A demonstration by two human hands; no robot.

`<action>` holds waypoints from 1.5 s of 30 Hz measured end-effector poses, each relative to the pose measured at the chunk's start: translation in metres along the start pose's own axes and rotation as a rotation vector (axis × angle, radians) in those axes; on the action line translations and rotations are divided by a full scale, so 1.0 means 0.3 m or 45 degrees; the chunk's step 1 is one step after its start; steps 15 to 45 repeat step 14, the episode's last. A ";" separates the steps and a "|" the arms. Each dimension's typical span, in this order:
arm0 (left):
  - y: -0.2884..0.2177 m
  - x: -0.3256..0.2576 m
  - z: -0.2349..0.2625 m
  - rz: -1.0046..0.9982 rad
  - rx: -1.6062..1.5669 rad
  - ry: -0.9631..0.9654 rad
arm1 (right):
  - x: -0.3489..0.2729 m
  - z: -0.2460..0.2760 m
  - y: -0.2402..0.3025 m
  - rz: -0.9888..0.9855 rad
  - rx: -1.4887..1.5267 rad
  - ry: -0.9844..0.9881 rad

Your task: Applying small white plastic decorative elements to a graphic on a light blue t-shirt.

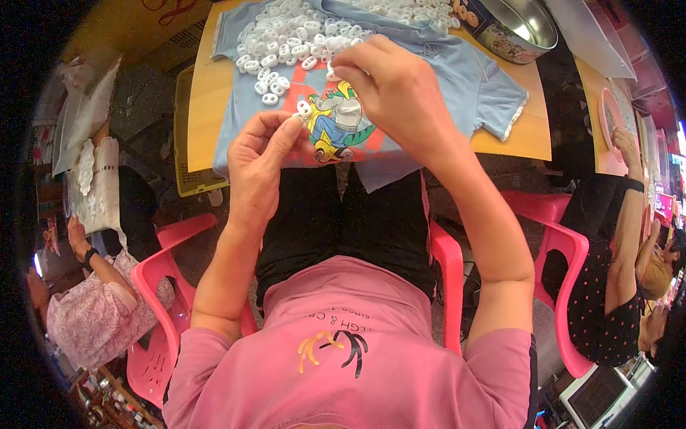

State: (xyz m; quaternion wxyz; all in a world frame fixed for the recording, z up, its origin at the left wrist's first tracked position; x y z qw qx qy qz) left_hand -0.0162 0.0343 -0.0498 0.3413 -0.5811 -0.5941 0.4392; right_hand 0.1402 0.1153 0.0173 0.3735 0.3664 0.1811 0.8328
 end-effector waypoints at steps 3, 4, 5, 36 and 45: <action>-0.011 0.002 0.005 0.005 0.034 -0.043 | 0.021 -0.048 -0.014 0.106 -0.315 -0.005; -0.013 0.000 -0.003 0.002 0.008 -0.034 | 0.017 -0.070 -0.025 0.135 -0.379 0.049; -0.015 -0.002 -0.005 -0.001 -0.018 -0.028 | 0.014 -0.090 -0.029 0.165 -0.440 0.103; -0.033 -0.010 -0.016 -0.030 0.027 -0.017 | -0.057 -0.084 -0.107 -0.584 0.578 0.229; -0.033 -0.010 -0.016 -0.030 0.027 -0.017 | -0.057 -0.084 -0.107 -0.584 0.578 0.229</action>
Point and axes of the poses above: each hand's wrist, its own x-axis towards the middle knuckle, its own z-axis out of the back of the hand, y = z × x, the point moved 7 cm from there along x, towards the middle knuckle, and after that the axes turned 5 degrees about -x, right-handed, at the moved point
